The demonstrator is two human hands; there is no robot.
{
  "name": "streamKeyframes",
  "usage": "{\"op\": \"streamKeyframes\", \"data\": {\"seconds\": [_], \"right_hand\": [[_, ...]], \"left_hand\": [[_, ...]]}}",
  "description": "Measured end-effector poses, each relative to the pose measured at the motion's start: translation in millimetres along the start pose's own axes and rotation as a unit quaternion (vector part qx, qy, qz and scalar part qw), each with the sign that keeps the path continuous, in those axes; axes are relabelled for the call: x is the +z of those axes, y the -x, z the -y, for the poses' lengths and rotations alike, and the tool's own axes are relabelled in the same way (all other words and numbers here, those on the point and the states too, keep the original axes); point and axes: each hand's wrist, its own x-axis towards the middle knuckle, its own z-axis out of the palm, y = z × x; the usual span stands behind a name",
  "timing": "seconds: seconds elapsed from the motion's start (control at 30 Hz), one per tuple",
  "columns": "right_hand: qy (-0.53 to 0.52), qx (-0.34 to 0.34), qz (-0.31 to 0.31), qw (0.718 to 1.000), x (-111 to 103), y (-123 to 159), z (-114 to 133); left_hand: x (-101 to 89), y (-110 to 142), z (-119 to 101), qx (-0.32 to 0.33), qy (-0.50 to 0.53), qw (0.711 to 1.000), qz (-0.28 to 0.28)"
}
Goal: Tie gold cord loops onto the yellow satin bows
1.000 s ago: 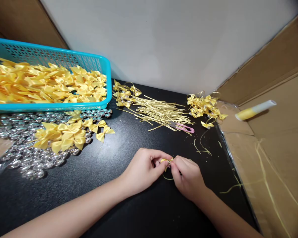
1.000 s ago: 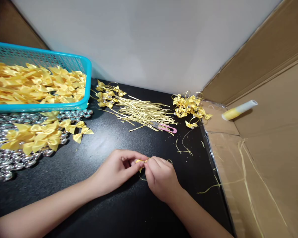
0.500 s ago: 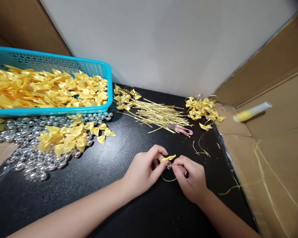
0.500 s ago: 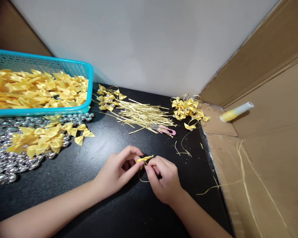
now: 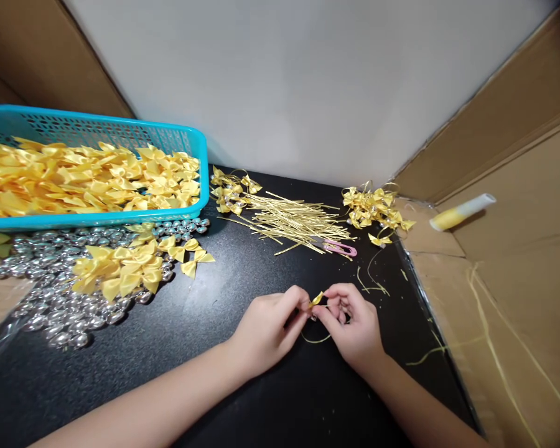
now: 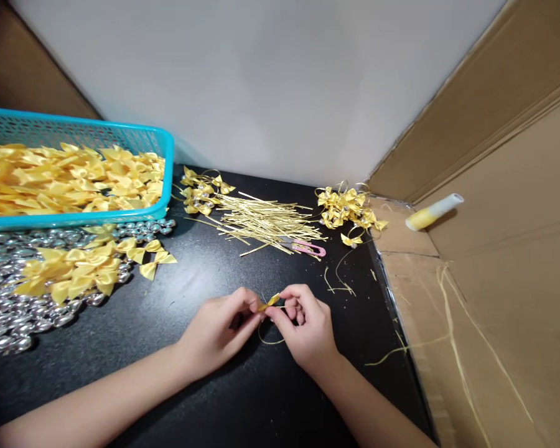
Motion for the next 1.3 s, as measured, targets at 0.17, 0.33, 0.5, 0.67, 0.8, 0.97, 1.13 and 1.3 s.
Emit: {"op": "streamKeyframes", "data": {"seconds": [0.17, 0.33, 0.5, 0.67, 0.8, 0.97, 1.13, 1.3], "right_hand": [[-0.118, 0.056, 0.026, 0.991, -13.3, -13.9, 0.2], [-0.166, 0.095, 0.191, 0.963, -24.7, -29.1, 10.4], [-0.265, 0.089, 0.196, 0.94, -28.1, -36.3, 30.4], [-0.36, 0.109, 0.151, 0.914, -33.6, -51.6, 54.3], [-0.366, 0.059, 0.107, 0.922, -43.4, -71.3, 78.4], [-0.376, 0.035, 0.062, 0.924, -53.2, -99.0, 108.1], [-0.387, 0.01, 0.01, 0.922, -46.6, -122.0, 116.0], [-0.412, 0.031, -0.011, 0.91, -32.1, -134.0, 108.3]], "left_hand": [[1.4, 2.8, 8.7, 0.051, -0.039, 0.998, 0.005], [-4.8, -1.6, 10.1, 0.167, -0.166, 0.972, -0.025], [-30.2, -17.9, -12.7, 0.274, -0.245, 0.927, -0.081], [-57.2, -41.7, -39.5, 0.286, -0.248, 0.914, -0.145], [-73.6, -60.0, -62.6, 0.275, -0.236, 0.914, -0.182], [-89.9, -79.1, -87.5, 0.212, -0.187, 0.932, -0.225], [-99.4, -93.6, -89.0, 0.179, -0.19, 0.932, -0.25], [-104.1, -100.6, -76.7, 0.179, -0.198, 0.934, -0.236]]}}
